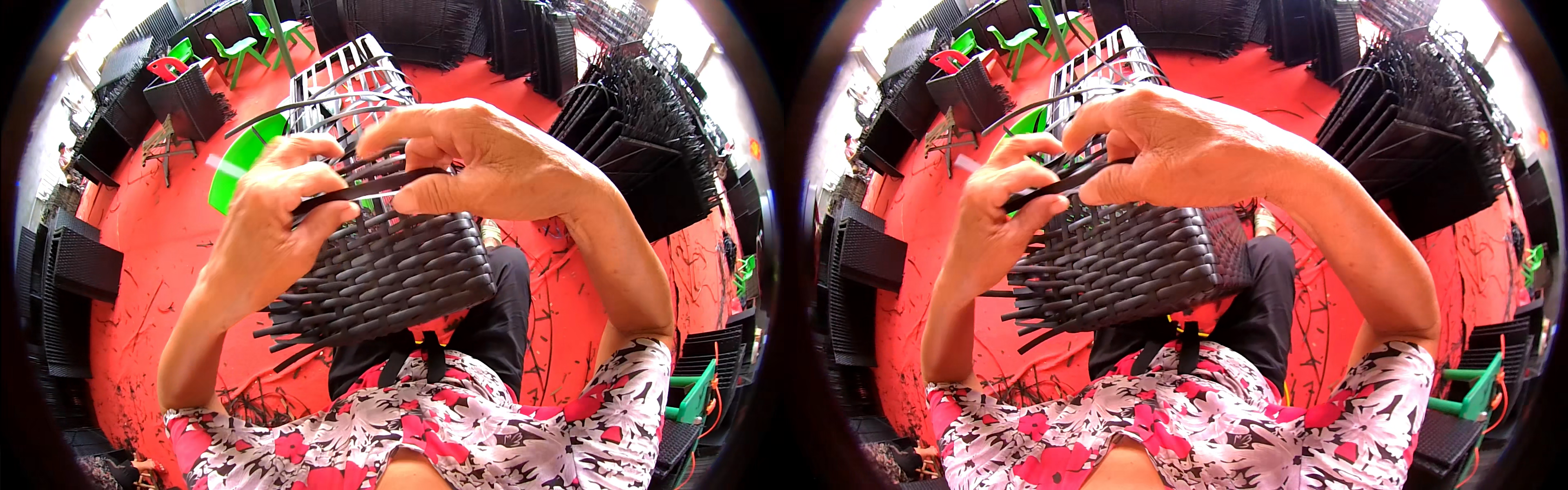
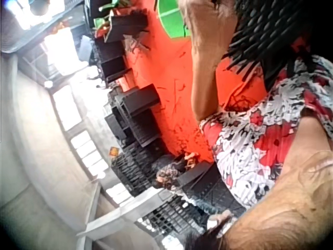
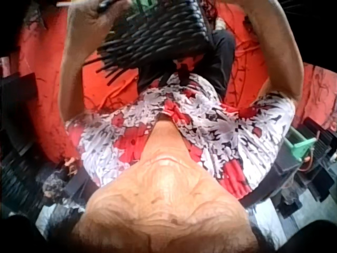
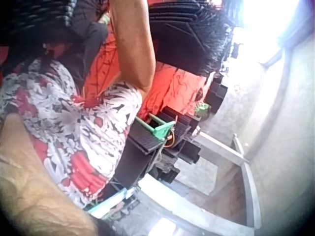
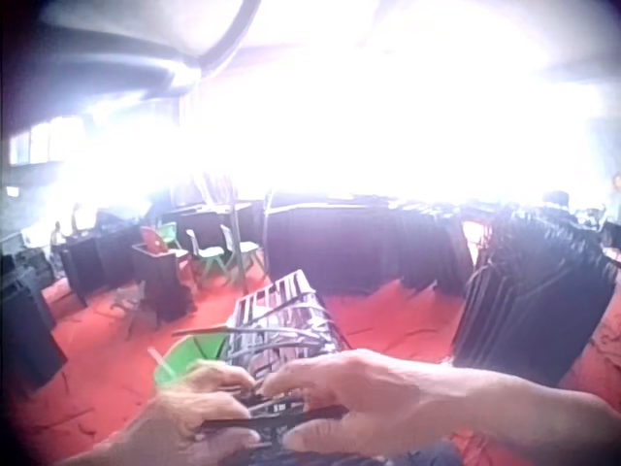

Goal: The person weaves black plastic strips through a metal frame to create the side of a chair.

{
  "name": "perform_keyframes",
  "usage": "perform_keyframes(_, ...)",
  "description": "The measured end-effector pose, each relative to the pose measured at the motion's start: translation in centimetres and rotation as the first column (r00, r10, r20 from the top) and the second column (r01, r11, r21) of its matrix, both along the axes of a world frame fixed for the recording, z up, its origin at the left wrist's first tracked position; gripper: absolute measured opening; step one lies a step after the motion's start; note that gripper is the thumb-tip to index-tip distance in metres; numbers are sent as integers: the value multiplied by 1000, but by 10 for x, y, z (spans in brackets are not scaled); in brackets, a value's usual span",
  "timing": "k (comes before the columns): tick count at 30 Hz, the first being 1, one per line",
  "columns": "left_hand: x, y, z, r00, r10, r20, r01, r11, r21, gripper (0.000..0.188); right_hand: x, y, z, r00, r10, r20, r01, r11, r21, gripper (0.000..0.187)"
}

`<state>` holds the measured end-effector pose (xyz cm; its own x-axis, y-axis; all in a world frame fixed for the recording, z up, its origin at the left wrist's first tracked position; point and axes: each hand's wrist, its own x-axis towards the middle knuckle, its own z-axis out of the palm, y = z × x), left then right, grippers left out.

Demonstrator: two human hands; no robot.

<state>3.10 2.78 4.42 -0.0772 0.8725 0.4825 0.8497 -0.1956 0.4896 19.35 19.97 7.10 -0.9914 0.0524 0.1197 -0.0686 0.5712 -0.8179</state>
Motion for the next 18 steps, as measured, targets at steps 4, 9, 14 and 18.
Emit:
perform_keyframes(4, -3, -25, 17, 933, -2, 359, 56, 989, -140, 10, 7, 9, 13, 998, -29, 57, 33, 997, -75, 19)
perform_keyframes(9, -3, -37, 7, 638, -27, 770, 223, 963, -150, 7, 18, 14, 25, 997, 82, 14, -83, 986, 147, 16)
perform_keyframes(14, 20, -1, 21, 760, -45, 649, 246, 943, -224, 13, 17, -29, 34, 971, 104, -214, 62, 758, 649, 16)
perform_keyframes(18, 30, 15, 1, 587, -194, 786, 344, 939, -25, 16, 27, -40, 26, 938, 59, -341, 220, 658, 720, 16)
